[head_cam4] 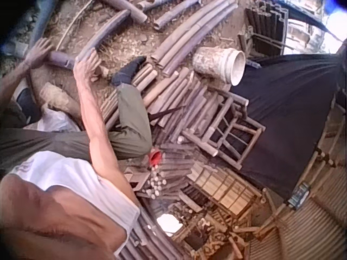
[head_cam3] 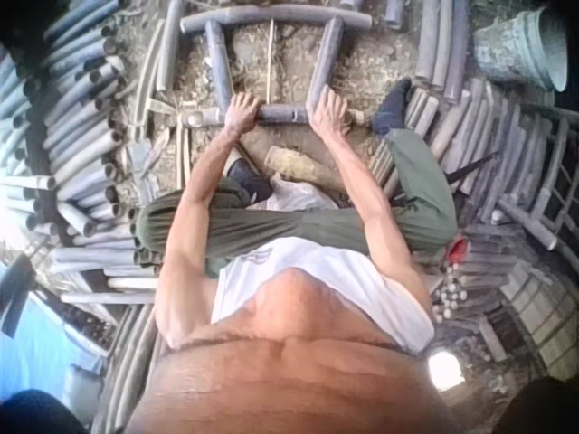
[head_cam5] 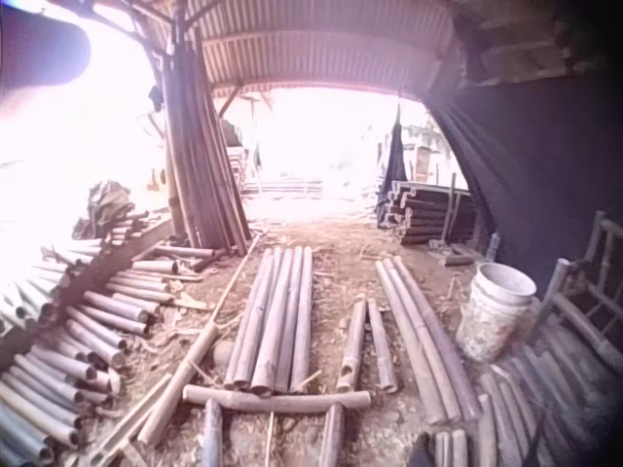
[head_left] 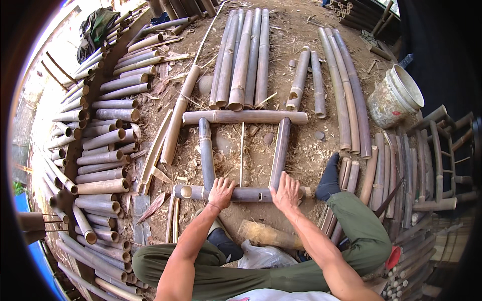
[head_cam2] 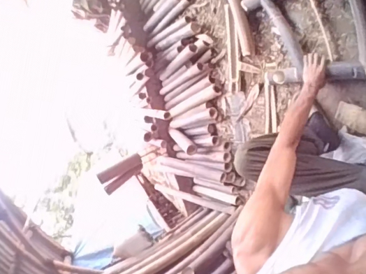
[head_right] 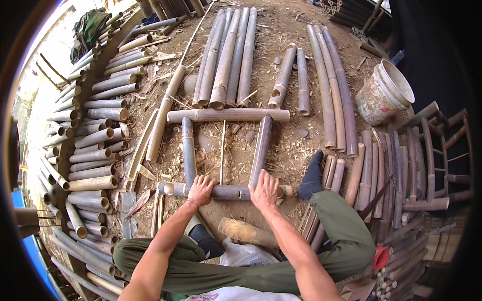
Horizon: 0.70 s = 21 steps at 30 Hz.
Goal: The person sits on the ground and uses a wooden mallet to hammer bamboo pieces into a frame structure. They repeatedly strike the bamboo to secure joints and adjust the alignment of the frame.
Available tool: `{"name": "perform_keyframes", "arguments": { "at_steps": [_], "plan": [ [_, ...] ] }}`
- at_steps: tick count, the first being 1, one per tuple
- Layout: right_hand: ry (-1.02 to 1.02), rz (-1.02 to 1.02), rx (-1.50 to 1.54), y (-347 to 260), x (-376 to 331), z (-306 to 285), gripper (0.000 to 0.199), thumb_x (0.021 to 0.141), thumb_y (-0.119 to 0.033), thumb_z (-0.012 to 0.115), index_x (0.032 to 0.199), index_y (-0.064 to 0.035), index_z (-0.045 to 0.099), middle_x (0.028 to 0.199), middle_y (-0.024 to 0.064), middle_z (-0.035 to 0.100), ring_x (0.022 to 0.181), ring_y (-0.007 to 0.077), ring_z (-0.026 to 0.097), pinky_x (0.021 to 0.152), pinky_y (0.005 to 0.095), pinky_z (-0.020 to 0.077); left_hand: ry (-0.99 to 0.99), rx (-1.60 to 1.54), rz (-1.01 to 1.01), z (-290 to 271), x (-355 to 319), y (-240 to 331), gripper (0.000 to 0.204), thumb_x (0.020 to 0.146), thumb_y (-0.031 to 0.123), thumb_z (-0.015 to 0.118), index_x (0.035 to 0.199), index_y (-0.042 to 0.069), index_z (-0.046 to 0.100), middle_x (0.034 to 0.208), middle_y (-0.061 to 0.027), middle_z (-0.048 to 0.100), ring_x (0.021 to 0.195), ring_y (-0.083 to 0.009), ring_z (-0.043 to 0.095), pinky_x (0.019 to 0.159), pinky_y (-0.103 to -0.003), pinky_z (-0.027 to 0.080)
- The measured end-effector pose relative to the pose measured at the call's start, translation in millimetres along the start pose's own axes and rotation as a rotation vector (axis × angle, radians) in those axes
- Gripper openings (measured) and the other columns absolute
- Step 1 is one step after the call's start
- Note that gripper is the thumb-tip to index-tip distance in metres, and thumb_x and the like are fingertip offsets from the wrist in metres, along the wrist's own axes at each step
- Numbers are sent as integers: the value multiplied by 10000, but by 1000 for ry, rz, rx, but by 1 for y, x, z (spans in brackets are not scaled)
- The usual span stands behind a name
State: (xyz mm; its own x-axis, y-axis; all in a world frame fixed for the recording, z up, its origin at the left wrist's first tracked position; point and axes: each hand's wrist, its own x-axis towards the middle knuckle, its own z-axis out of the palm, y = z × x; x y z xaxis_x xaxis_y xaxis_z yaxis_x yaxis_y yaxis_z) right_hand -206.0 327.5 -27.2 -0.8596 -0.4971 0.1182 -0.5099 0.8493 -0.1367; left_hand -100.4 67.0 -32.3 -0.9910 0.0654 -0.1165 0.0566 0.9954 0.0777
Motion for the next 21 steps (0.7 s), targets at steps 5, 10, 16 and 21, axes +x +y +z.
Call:
{"name": "perform_keyframes", "arguments": {
  "at_steps": [5, 10, 16, 21],
  "plan": [
    [-175, -247, 218, -27, -87, -59, 710, 829, -322, 726, 1396, 5, 451, 1227, 193, 520, 1135, 348, 508, 997, 472, 404, 52, -106, -47, -2, -9, 45, 560, 819, 132, 594, 1368, 70, 501, 1230, -146, 535, 1237, -303, 485, 1095, -490, 339],
    [-275, -109, 141, -1, -103, -57, 684, 799, -331, 756, 1335, -1, 489, 1217, 175, 536, 1128, 353, 513, 999, 475, 397, 232, 69, -183, 19, -24, 48, 674, 749, 239, 759, 1361, 107, 509, 1263, -112, 533, 1251, -302, 481, 1079, -499, 357],
    [-639, -143, 506, 9, -98, -230, 592, 925, -372, 643, 1383, -25, 498, 1279, 246, 596, 1155, 381, 598, 978, 495, 479, 138, -90, -199, 25, -24, 38, 749, 698, 270, 841, 1354, 129, 509, 1322, -94, 520, 1317, -322, 442, 1117, -559, 335],
    [808, 103, 713, 85, -169, -368, 335, 985, -190, 524, 1188, 73, 565, 1003, 156, 644, 854, 240, 610, 779, 356, 504, -20, 36, -235, 7, -15, 42, 753, 711, 299, 828, 1353, 83, 499, 1413, -172, 447, 1407, -369, 345, 1169, -569, 277]
  ]
}}
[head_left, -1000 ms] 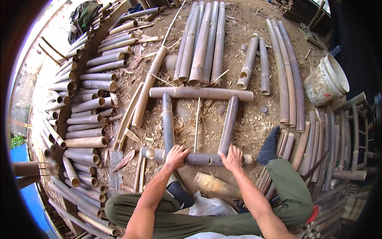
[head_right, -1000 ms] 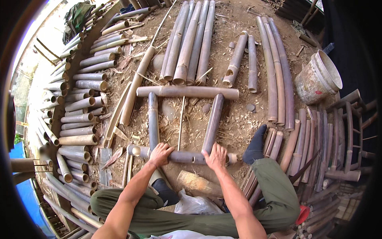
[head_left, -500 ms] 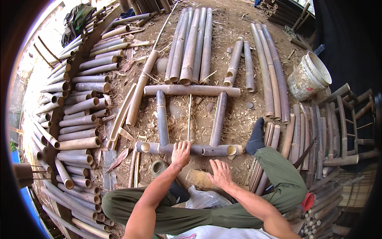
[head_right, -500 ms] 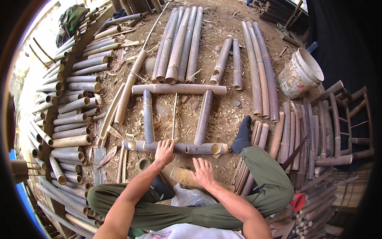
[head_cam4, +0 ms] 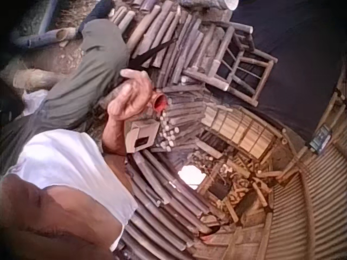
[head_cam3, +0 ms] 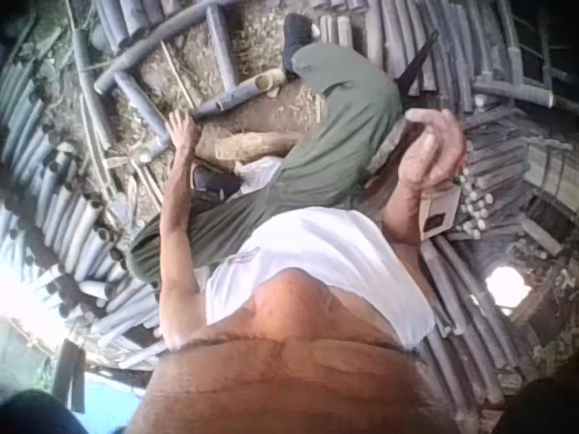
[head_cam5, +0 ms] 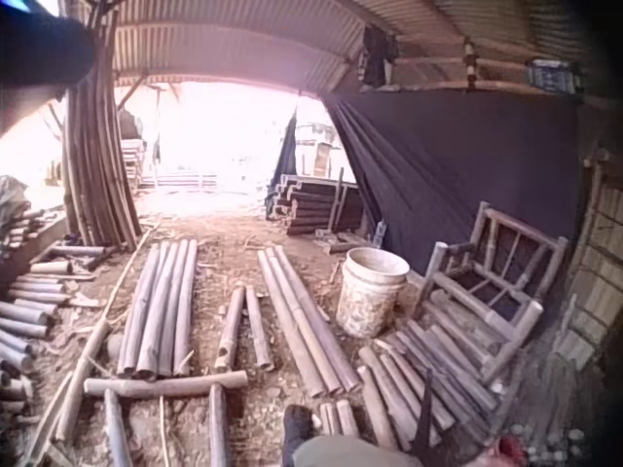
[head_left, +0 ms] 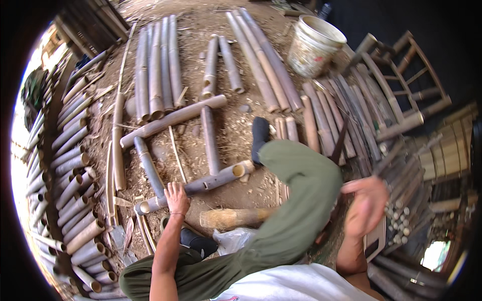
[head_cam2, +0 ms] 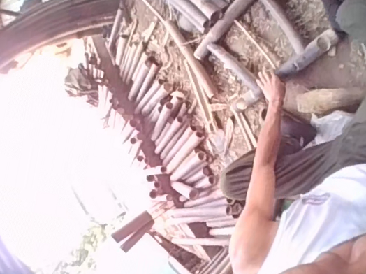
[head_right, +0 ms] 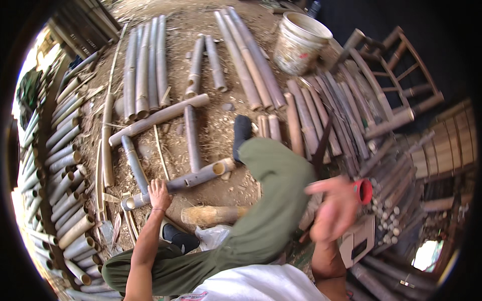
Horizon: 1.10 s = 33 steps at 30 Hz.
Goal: The person sits on the ground and uses a wooden mallet to hammer bamboo pieces into a frame structure. They repeatedly strike the bamboo to secure joints and adjust the alignment of the frame.
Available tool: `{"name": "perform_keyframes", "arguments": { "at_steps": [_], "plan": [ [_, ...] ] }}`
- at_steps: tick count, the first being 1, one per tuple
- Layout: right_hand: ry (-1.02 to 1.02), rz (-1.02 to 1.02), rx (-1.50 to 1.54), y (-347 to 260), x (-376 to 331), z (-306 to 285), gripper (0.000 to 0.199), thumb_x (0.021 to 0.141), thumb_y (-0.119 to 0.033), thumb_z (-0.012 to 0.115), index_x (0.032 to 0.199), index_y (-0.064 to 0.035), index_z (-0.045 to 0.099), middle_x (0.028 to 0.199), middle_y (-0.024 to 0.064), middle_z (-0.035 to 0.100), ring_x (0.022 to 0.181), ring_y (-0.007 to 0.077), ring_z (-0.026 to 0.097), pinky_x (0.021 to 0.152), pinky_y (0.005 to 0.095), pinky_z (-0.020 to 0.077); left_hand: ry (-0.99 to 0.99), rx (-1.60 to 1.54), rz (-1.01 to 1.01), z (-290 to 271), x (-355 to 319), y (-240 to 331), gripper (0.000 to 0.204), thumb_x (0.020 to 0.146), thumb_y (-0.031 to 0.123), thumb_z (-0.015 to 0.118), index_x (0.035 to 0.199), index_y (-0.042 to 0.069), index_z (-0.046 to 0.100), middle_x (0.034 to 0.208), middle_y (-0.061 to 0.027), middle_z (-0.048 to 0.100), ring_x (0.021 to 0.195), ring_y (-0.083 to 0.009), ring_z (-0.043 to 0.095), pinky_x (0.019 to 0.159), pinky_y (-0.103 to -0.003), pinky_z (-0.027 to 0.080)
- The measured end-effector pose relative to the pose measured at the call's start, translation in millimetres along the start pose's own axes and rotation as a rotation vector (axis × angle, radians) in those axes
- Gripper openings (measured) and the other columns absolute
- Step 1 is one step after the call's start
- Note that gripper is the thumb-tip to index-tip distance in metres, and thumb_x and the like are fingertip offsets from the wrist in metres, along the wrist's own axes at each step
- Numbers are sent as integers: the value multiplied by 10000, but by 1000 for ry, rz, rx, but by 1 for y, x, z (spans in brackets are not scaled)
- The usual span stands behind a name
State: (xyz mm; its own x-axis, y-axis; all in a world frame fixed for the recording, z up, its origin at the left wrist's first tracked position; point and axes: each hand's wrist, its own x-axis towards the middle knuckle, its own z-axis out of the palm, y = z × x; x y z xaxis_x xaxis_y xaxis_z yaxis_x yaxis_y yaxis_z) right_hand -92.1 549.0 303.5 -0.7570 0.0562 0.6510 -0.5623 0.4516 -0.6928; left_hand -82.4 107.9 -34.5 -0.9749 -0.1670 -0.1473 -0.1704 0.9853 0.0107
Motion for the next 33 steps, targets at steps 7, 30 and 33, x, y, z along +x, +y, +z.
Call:
{"name": "perform_keyframes", "arguments": {
  "at_steps": [7, 30, 33],
  "plan": [
    [-186, 877, -533, 201, -171, -48, 392, 874, -165, 707, 1207, 6, 592, 1076, 184, 615, 982, 304, 620, 897, 408, 499, -15, -371, -9, -44, 16, 10, 562, 771, 273, 779, 1231, 11, 590, 1313, -232, 509, 1248, -401, 478, 1084, -452, 406],
    [-567, 655, -1119, 230, -204, 89, 837, 798, -427, 774, 1389, 35, 402, 1204, 173, 505, 1134, 345, 502, 973, 491, 415, -59, -713, 113, -67, -6, 46, 450, 810, 280, 780, 1124, -22, 667, 1148, -237, 617, 1076, -390, 613, 960, -438, 493],
    [-568, 544, -1294, 245, -217, 109, 825, 768, -386, 781, 1376, 35, 416, 1201, 178, 525, 1112, 325, 522, 951, 470, 423, -50, -750, 152, -74, -9, 60, 436, 808, 277, 782, 1108, -20, 670, 1154, -234, 617, 1094, -393, 608, 978, -445, 485]
  ]
}}
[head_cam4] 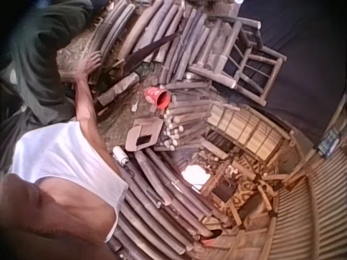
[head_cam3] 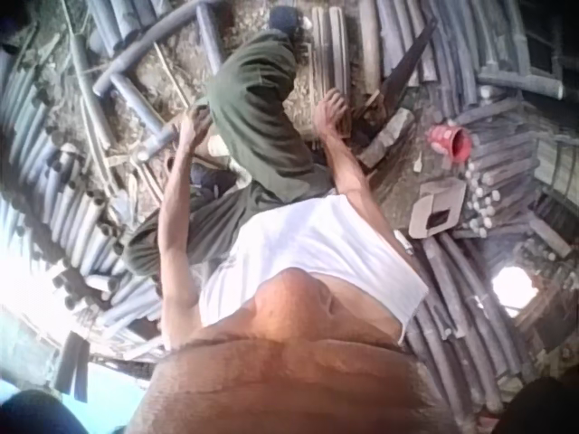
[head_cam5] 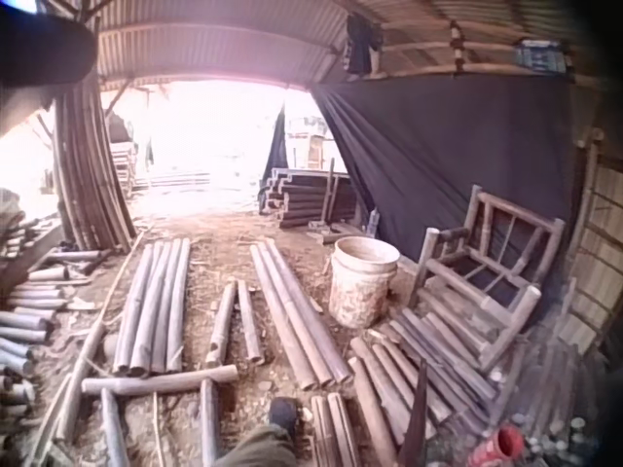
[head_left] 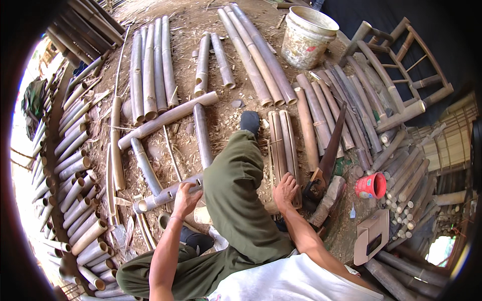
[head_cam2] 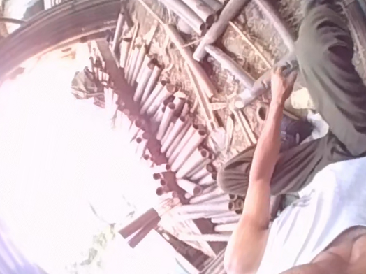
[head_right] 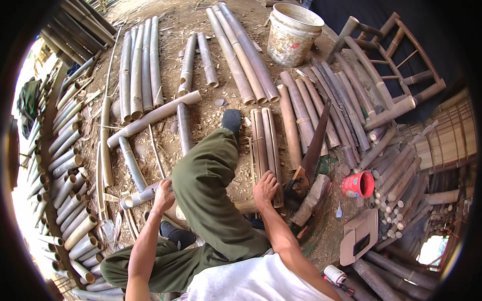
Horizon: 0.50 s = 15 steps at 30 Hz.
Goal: The person sits on the ground and uses a wooden mallet to hammer bamboo pieces into a frame structure. They repeatedly strike the bamboo to secure joints and adjust the alignment of the frame.
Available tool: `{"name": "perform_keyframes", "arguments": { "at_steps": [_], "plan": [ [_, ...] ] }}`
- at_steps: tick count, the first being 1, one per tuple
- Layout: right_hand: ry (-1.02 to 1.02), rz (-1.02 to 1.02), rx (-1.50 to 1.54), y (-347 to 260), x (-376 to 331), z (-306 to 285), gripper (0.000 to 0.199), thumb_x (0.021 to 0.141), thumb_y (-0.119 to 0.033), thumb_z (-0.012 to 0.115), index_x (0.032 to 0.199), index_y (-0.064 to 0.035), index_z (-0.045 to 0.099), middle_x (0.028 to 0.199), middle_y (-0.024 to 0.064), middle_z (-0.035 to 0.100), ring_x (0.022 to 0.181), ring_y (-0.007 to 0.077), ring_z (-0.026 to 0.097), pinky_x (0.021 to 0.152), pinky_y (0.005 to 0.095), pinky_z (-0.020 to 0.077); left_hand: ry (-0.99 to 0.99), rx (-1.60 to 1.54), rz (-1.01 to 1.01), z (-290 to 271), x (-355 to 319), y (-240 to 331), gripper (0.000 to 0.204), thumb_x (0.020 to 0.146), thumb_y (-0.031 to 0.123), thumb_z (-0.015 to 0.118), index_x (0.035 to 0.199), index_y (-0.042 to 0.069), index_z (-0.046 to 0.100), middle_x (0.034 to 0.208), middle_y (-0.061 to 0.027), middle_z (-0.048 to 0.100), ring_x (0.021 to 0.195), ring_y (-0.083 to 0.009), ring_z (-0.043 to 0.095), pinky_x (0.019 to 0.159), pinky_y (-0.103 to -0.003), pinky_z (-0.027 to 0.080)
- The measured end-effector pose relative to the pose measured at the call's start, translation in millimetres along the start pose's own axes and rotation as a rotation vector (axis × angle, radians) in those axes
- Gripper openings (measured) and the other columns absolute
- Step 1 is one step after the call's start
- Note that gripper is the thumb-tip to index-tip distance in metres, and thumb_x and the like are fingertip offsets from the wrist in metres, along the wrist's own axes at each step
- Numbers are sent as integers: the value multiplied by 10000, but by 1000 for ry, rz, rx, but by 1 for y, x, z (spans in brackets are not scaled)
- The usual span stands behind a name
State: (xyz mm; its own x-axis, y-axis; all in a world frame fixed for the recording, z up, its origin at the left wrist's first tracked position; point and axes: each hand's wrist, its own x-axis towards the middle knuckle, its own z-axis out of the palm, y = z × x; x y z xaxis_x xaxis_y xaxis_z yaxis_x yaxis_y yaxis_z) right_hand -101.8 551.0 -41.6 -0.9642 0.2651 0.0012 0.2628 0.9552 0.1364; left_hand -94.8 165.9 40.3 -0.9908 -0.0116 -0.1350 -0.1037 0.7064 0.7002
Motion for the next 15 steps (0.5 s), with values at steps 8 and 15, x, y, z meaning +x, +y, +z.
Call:
{"name": "perform_keyframes", "arguments": {
  "at_steps": [8, 15],
  "plan": [
    [-412, 128, 1034, 64, 69, -50, 430, 744, -343, 823, 1000, -9, 735, 939, 131, 730, 879, 210, 667, 886, 349, 512, 150, -51, 163, -40, 12, 53, 426, 825, 237, 768, 1147, -9, 637, 1182, -210, 597, 1126, -400, 583, 994, -456, 471],
    [-481, -391, 1215, 21, 169, -371, 682, 896, -463, 629, 1334, 54, 545, 1055, 155, 674, 896, 198, 681, 727, 318, 582, 367, 272, 593, -133, 64, 210, 889, 784, 206, 800, 1537, 139, 333, 1490, -199, 413, 1403, -380, 377, 1178, -445, 342]
  ]
}}
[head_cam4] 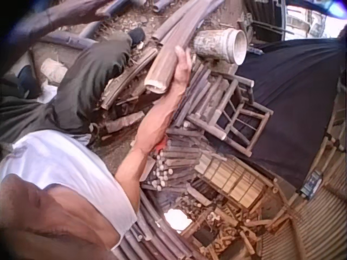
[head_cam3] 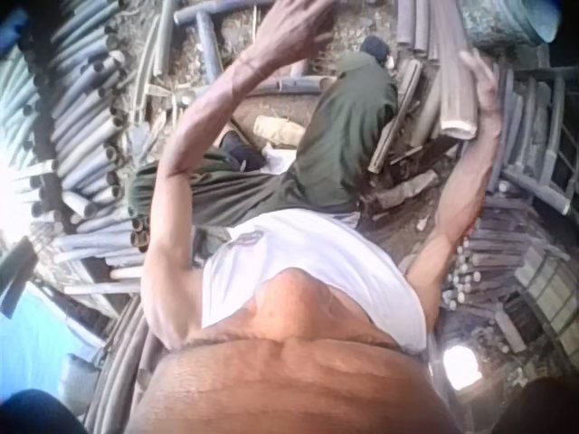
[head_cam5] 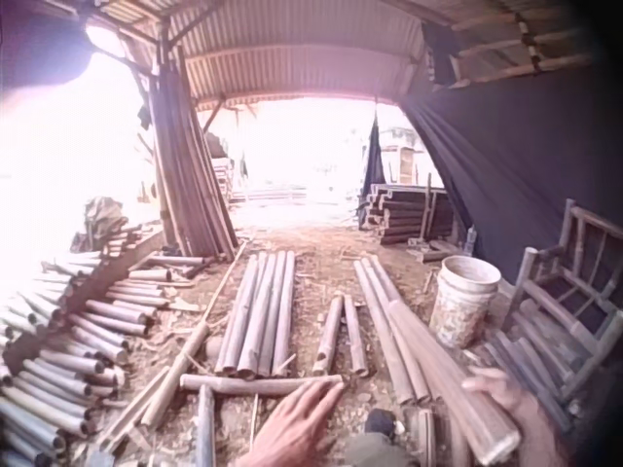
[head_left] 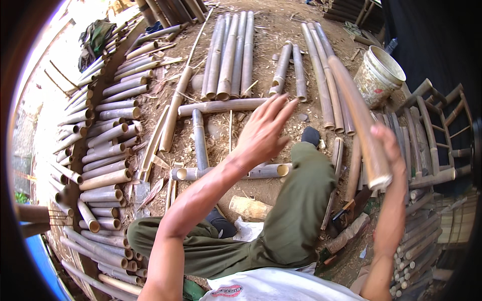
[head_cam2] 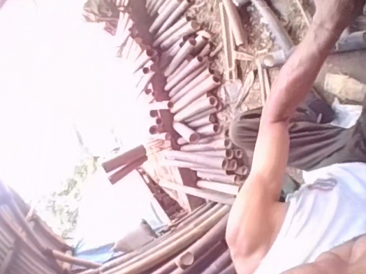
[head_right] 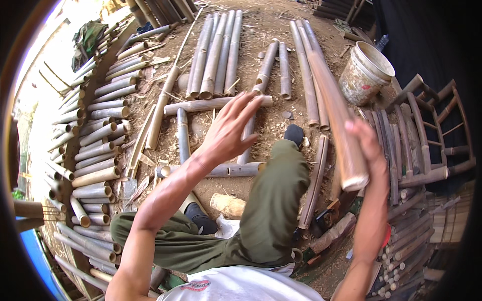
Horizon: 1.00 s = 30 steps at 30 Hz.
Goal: The person sits on the ground and uses a wooden mallet to hammer bamboo pieces into a frame structure. They repeatedly strike the bamboo to secure joints and adjust the alignment of the frame.
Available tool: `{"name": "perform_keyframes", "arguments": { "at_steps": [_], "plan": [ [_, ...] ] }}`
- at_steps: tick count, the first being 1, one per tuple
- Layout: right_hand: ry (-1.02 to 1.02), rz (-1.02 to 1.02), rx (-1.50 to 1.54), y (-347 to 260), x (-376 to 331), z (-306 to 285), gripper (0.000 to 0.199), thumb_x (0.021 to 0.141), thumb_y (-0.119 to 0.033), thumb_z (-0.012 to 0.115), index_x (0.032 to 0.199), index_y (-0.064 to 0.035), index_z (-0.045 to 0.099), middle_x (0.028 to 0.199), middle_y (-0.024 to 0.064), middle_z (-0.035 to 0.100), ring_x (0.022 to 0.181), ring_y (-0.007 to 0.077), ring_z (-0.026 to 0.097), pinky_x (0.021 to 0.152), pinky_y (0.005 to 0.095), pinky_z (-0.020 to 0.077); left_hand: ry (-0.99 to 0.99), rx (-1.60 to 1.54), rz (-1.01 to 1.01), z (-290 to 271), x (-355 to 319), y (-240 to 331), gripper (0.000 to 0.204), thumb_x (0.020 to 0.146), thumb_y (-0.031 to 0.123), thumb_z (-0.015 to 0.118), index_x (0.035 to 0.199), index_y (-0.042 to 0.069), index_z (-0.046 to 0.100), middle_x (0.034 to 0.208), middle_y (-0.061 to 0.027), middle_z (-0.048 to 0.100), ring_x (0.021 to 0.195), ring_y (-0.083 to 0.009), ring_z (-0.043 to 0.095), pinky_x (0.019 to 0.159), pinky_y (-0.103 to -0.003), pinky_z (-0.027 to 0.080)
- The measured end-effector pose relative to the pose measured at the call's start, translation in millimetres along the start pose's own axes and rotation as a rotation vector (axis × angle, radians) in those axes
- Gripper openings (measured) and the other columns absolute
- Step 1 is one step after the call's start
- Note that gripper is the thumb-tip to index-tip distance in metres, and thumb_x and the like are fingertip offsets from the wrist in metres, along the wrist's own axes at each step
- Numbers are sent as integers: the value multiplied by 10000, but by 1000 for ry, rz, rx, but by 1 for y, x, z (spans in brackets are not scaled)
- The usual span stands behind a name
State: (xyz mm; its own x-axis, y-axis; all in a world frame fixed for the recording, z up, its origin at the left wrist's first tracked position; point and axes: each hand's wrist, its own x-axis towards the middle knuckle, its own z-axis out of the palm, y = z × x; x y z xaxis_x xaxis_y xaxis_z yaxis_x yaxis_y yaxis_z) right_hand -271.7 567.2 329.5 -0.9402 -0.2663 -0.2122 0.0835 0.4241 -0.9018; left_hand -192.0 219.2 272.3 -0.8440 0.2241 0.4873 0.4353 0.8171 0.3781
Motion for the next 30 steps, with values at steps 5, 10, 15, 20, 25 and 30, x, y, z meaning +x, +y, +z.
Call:
{"name": "perform_keyframes", "arguments": {
  "at_steps": [5, 10, 15, 20, 25, 30],
  "plan": [
    [-365, -245, 215, -126, 36, 83, 660, 947, -487, 590, 1372, 6, 480, 934, 138, 683, 755, 156, 682, 617, 281, 573, 316, 115, 202, -29, 67, 9, 1008, 679, 250, 873, 1501, 60, 321, 1468, -232, 423, 1395, -397, 394, 1170, -486, 333],
    [-478, -66, 503, -146, 53, 172, 900, 944, -672, 507, 1501, 14, 335, 595, 44, 571, 409, 122, 535, 386, 270, 480, 428, -231, -172, -94, 41, -46, 776, 663, 153, 898, 1292, 40, 459, 1070, -173, 645, 999, -310, 646, 894, -424, 539],
    [-438, -393, -755, 40, 50, 283, 877, 870, -631, 643, 1390, 54, 475, 1194, 329, 641, 1087, 418, 665, 964, 474, 524, 742, -414, -546, -210, -51, -131, 563, 724, 134, 827, 1174, 44, 500, 912, -79, 630, 783, -167, 634, 713, -317, 558],
    [-880, 7, -1156, 203, -50, 324, 1010, 693, -612, 826, 1352, 55, 449, 1382, 251, 495, 1285, 438, 500, 1055, 488, 463, 1093, -481, -580, -284, -147, -165, 450, 834, 163, 783, 1176, -1, 542, 998, -140, 646, 852, -226, 679, 733, -385, 597],
    [-649, 137, -1118, 252, -47, 319, 971, 609, -394, 932, 1345, -28, 415, 1386, 224, 484, 1288, 405, 478, 1037, 498, 468, 1219, -493, -638, -251, -235, -191, 367, 831, 137, 760, 1106, -40, 595, 965, -136, 642, 859, -218, 647, 790, -384, 582],
    [-660, 242, -1079, 259, -45, 295, 932, 638, -340, 917, 1354, -24, 412, 1378, 219, 493, 1303, 393, 467, 1082, 462, 435, 1204, -482, -704, -171, -265, -221, 350, 825, 73, 722, 1117, -50, 574, 968, -137, 655, 840, -222, 669, 804, -367, 582]
  ]
}}
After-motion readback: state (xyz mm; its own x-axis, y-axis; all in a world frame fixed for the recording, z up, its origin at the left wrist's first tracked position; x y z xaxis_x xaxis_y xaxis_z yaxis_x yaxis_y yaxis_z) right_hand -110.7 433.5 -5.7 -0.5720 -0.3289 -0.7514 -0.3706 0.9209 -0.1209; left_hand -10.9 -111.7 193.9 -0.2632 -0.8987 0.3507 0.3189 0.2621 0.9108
